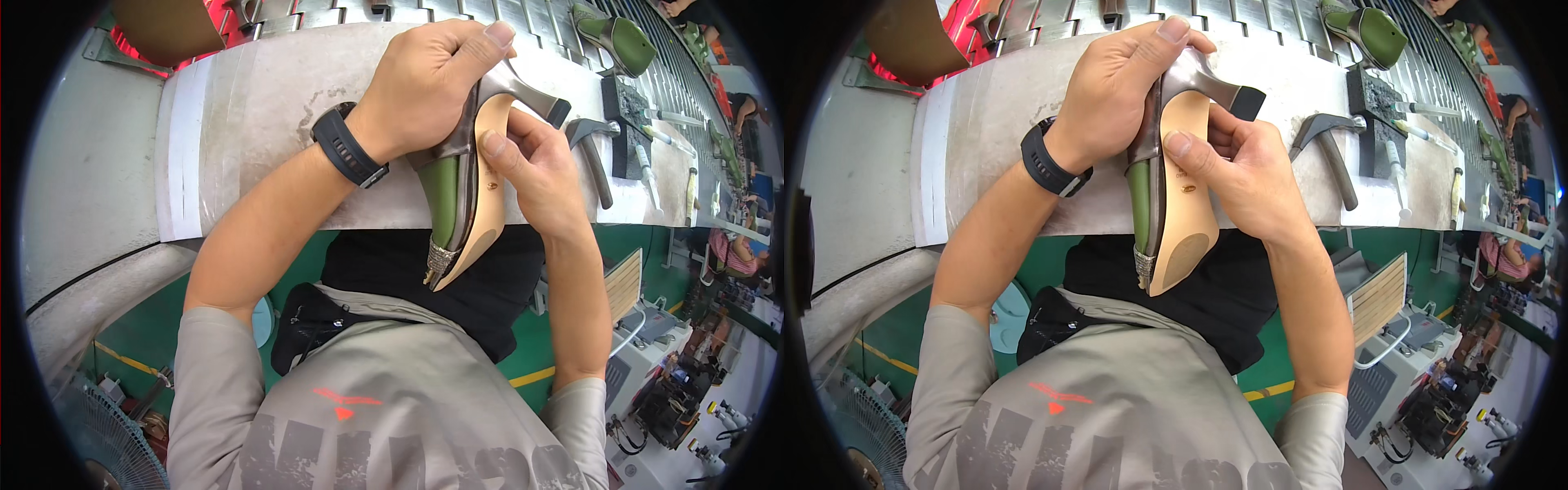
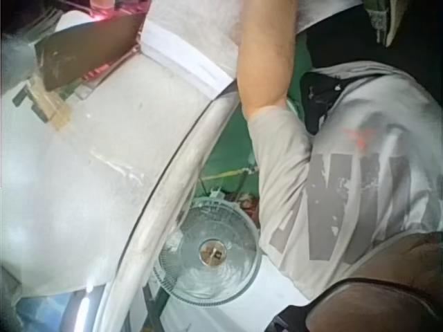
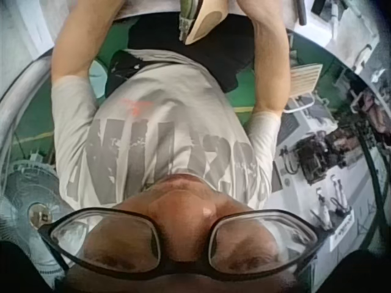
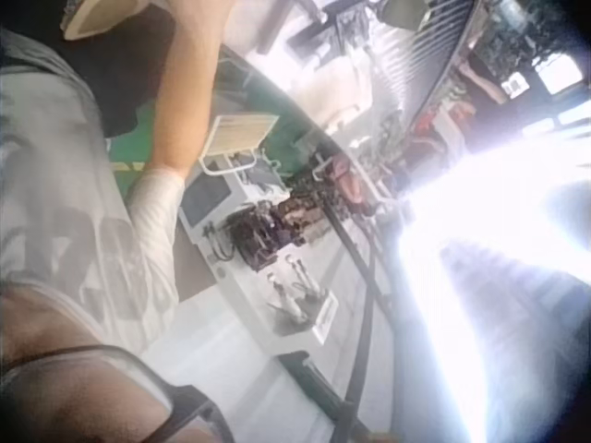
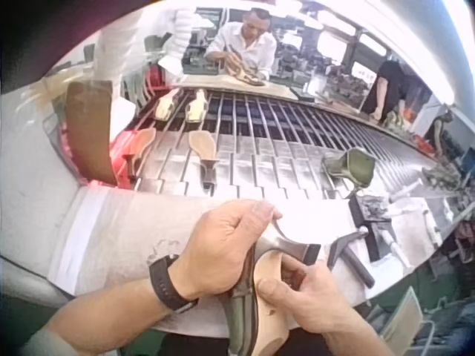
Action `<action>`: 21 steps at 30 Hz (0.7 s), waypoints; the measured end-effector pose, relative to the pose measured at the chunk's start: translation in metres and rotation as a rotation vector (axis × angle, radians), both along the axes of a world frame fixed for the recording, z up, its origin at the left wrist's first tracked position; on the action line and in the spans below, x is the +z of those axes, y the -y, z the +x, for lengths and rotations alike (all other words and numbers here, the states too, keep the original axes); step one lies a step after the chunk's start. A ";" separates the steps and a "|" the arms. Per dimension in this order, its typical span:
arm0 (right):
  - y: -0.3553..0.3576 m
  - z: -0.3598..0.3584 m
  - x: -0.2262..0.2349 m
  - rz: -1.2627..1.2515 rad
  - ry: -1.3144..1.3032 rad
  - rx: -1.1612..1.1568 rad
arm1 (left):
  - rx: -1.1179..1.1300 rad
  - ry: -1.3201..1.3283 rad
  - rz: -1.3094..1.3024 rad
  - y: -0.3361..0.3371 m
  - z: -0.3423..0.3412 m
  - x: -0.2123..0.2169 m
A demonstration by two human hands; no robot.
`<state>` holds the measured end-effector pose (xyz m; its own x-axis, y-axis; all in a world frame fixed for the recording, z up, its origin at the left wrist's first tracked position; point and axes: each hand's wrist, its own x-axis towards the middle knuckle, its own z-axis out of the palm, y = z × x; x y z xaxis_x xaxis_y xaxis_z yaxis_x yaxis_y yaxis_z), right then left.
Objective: The person assembles high-heeled shoes by picking up shoe uppers on lasts and soles from a conveyor, pressing the soles onto the shoe uppers by hand, and tapping the edges and heels with a hammer.
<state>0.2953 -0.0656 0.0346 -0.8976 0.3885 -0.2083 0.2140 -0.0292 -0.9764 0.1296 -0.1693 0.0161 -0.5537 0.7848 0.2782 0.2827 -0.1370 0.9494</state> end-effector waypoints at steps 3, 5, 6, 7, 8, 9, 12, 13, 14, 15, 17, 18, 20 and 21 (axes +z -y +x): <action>-0.001 0.002 0.001 0.035 -0.049 0.065 | 0.039 -0.024 0.182 -0.003 0.006 -0.003; -0.002 0.003 0.001 0.032 -0.022 0.080 | 0.088 -0.023 0.157 -0.003 0.006 0.001; -0.002 0.003 0.002 0.033 -0.021 0.080 | 0.088 -0.022 0.158 -0.005 0.007 -0.001; -0.002 0.003 0.003 0.038 -0.012 0.085 | 0.086 -0.047 0.250 -0.009 0.008 -0.005; -0.002 0.003 0.003 0.041 -0.002 0.091 | 0.085 -0.071 0.340 -0.011 0.010 -0.005; -0.001 0.004 0.002 0.039 0.000 0.092 | 0.086 -0.070 0.338 -0.011 0.010 -0.006; 0.001 0.003 0.000 0.036 -0.037 0.058 | 0.092 -0.063 0.312 -0.010 0.011 -0.005; 0.001 0.003 0.001 0.039 -0.035 0.060 | 0.098 -0.070 0.328 -0.010 0.011 -0.004; 0.001 0.003 0.001 0.041 -0.034 0.058 | 0.100 -0.077 0.343 -0.011 0.012 -0.004; 0.002 0.004 0.002 0.038 -0.033 0.059 | 0.101 -0.077 0.341 -0.012 0.012 -0.004; 0.009 0.003 0.004 0.050 -0.001 0.023 | 0.118 -0.137 0.308 -0.013 0.011 -0.003; 0.013 0.002 0.005 0.047 -0.001 0.026 | 0.121 -0.137 0.305 -0.013 0.010 -0.004; 0.019 0.001 0.009 0.098 0.016 -0.043 | 0.150 -0.211 0.286 -0.014 0.010 0.002; 0.020 0.001 0.008 0.100 0.016 -0.047 | 0.146 -0.211 0.288 -0.013 0.014 0.008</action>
